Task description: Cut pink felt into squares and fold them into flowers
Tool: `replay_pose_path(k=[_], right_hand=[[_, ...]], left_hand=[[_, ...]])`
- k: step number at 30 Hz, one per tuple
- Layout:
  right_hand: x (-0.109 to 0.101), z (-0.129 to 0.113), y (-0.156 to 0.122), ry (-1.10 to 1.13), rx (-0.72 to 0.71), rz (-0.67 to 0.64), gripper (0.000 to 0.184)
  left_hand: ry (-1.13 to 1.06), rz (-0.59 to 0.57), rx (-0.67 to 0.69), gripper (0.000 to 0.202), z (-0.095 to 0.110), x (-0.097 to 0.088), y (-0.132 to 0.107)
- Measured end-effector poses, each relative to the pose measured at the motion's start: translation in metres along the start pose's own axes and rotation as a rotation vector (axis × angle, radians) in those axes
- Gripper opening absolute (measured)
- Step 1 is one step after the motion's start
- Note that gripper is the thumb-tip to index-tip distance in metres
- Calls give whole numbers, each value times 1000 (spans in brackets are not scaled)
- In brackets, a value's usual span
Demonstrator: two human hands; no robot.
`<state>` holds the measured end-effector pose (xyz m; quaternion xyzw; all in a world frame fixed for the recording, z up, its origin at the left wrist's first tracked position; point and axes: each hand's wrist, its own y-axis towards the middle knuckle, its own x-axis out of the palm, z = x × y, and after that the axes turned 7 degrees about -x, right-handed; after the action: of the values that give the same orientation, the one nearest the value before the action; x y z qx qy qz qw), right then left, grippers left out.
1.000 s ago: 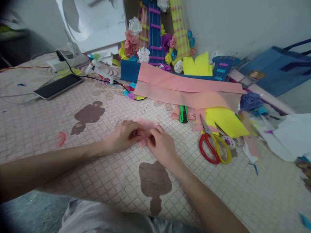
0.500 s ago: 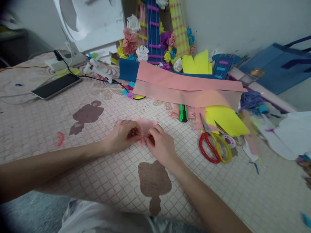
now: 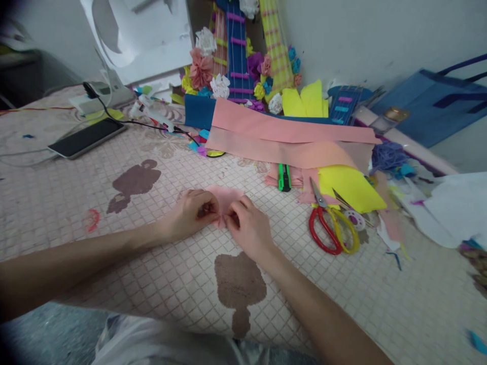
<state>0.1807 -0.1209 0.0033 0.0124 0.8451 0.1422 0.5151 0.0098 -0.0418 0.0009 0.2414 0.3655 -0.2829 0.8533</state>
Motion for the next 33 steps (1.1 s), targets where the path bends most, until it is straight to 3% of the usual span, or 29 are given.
replay_pose_path(k=[15, 22, 33], right_hand=[[4, 1, -3, -39, -32, 31, 6], [0, -1, -6, -49, -57, -24, 4], [-17, -5, -4, 92, -51, -171, 28]], left_hand=[[51, -37, 13, 2, 3, -3, 0], [89, -81, 55, 4, 3, -6, -3], [110, -155, 69, 45, 1, -10, -6]])
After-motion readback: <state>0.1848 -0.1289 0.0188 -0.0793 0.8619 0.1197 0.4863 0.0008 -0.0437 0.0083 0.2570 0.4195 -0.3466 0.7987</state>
